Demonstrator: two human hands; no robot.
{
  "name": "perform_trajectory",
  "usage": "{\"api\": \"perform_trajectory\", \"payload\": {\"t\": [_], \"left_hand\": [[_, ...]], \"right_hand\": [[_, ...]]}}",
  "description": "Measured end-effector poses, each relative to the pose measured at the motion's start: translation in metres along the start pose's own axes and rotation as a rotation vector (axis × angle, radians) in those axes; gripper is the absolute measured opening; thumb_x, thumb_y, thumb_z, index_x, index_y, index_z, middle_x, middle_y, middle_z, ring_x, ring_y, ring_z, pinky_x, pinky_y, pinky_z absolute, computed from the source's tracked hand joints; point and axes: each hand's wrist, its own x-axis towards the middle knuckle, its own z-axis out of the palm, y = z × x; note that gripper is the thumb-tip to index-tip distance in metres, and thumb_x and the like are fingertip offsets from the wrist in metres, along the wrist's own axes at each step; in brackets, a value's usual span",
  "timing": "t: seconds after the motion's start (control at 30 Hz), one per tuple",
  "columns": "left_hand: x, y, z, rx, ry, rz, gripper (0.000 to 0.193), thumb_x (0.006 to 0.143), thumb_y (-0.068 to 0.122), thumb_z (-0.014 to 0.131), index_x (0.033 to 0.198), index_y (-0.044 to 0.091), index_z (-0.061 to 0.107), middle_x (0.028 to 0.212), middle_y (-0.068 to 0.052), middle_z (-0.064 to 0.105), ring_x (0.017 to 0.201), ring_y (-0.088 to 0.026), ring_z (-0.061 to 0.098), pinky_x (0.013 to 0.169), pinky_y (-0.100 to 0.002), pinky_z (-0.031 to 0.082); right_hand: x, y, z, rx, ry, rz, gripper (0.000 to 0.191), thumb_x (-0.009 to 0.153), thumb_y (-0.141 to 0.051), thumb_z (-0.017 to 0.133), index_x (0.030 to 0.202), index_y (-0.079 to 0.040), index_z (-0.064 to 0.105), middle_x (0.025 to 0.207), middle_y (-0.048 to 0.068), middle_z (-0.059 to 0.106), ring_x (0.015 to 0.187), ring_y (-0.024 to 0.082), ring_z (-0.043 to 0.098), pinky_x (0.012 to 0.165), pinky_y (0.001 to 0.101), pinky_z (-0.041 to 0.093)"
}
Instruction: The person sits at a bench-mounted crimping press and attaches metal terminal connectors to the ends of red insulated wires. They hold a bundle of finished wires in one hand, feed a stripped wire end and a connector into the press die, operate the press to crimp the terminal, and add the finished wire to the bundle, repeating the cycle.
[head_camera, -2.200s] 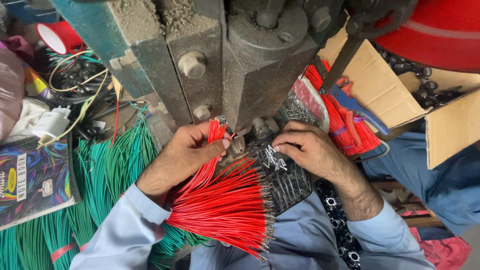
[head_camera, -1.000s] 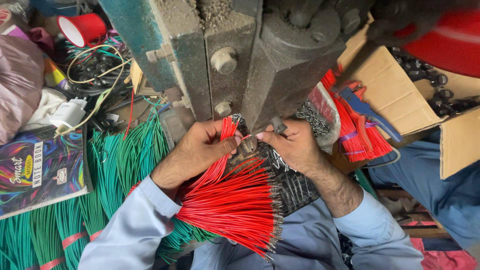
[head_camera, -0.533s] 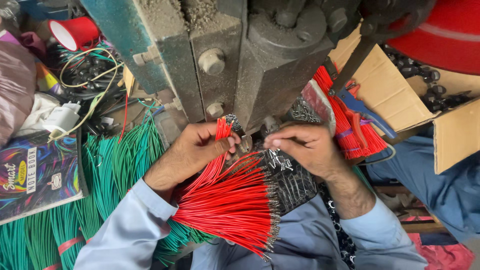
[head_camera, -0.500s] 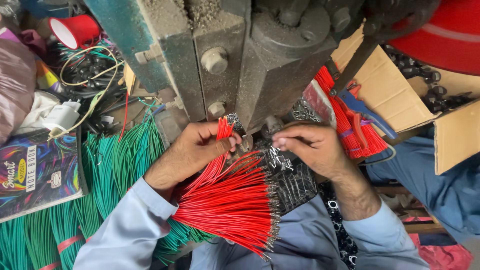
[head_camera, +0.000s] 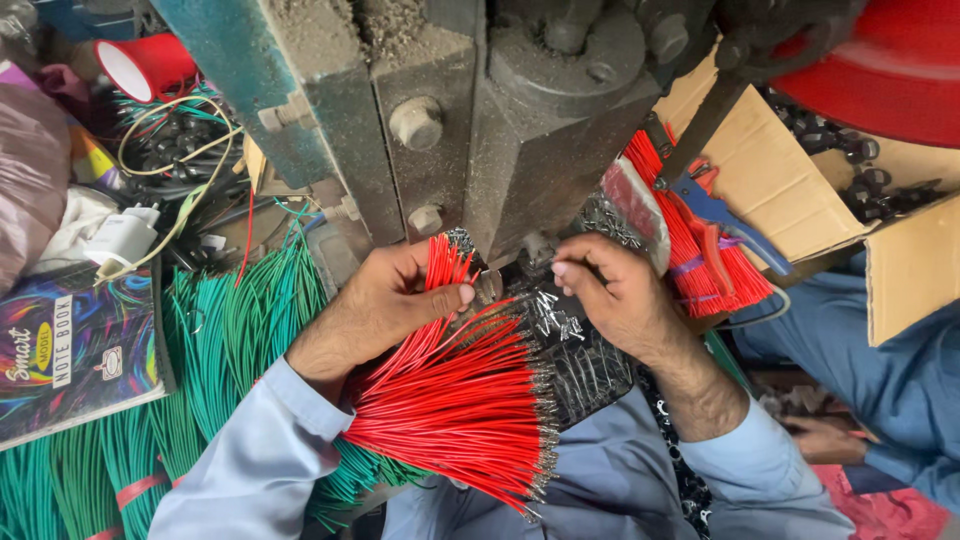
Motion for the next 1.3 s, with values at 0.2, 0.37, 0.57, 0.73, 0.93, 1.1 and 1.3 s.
{"api": "perform_trajectory", "payload": {"t": [0.2,0.37,0.57,0.73,0.93,1.1,1.3], "left_hand": [[0.004,-0.002,0.004,0.133,0.124,0.006,0.018,0.094,0.012,0.071,0.109,0.002,0.072,0.081,0.005,0.069,0.072,-0.003,0.061,0.065,-0.023,0.052],[0.003,-0.003,0.004,0.199,0.148,-0.007,0.018,0.096,0.015,0.070,0.106,0.001,0.072,0.079,0.005,0.067,0.072,-0.002,0.058,0.063,-0.023,0.050],[0.003,0.002,0.005,0.164,0.082,0.027,0.018,0.099,0.017,0.068,0.106,0.001,0.072,0.079,0.007,0.065,0.073,-0.001,0.055,0.063,-0.022,0.049],[0.003,0.004,0.007,0.210,0.103,-0.014,0.018,0.098,0.019,0.069,0.103,0.002,0.072,0.075,0.006,0.064,0.069,-0.002,0.056,0.060,-0.023,0.049],[0.002,0.008,0.005,0.227,0.118,-0.024,0.019,0.097,0.019,0.069,0.104,0.002,0.072,0.076,0.005,0.065,0.069,-0.002,0.056,0.061,-0.022,0.049],[0.000,0.010,0.009,0.092,0.016,0.085,0.021,0.093,0.015,0.073,0.108,0.001,0.067,0.089,0.006,0.069,0.083,0.000,0.060,0.073,-0.021,0.054],[-0.002,0.007,0.005,0.037,-0.011,-0.009,0.014,0.099,0.012,0.068,0.107,0.001,0.071,0.086,0.005,0.067,0.080,-0.002,0.059,0.070,-0.022,0.052]], "right_hand": [[0.015,-0.003,0.026,0.058,-0.033,-0.080,0.008,0.098,-0.004,0.068,0.102,0.002,0.070,0.089,0.004,0.072,0.085,0.011,0.067,0.077,0.0271,0.055],[0.021,0.010,0.031,0.264,-0.041,-0.013,0.006,0.095,-0.006,0.071,0.097,0.000,0.070,0.088,-0.001,0.072,0.083,0.006,0.065,0.073,0.0237,0.054],[0.022,0.020,0.033,0.137,-0.031,-0.038,0.011,0.093,-0.006,0.079,0.087,-0.001,0.071,0.076,-0.003,0.063,0.072,0.003,0.054,0.061,0.0232,0.046],[0.026,0.017,0.031,0.115,-0.040,-0.223,0.006,0.098,0.002,0.068,0.102,0.000,0.071,0.097,-0.002,0.073,0.091,0.004,0.067,0.079,0.0232,0.056],[0.025,0.011,0.036,0.193,-0.073,-0.015,0.008,0.094,-0.006,0.077,0.093,0.001,0.073,0.085,0.001,0.072,0.081,0.004,0.062,0.070,0.0239,0.054],[0.015,-0.006,0.025,0.245,-0.151,-0.077,0.011,0.095,-0.005,0.072,0.104,0.001,0.074,0.096,0.004,0.075,0.091,0.007,0.068,0.079,0.0246,0.056],[0.006,-0.028,-0.018,-0.280,-0.199,-0.106,0.017,0.090,-0.010,0.072,0.106,-0.005,0.076,0.089,0.006,0.073,0.082,0.016,0.073,0.073,0.0295,0.056]]}}
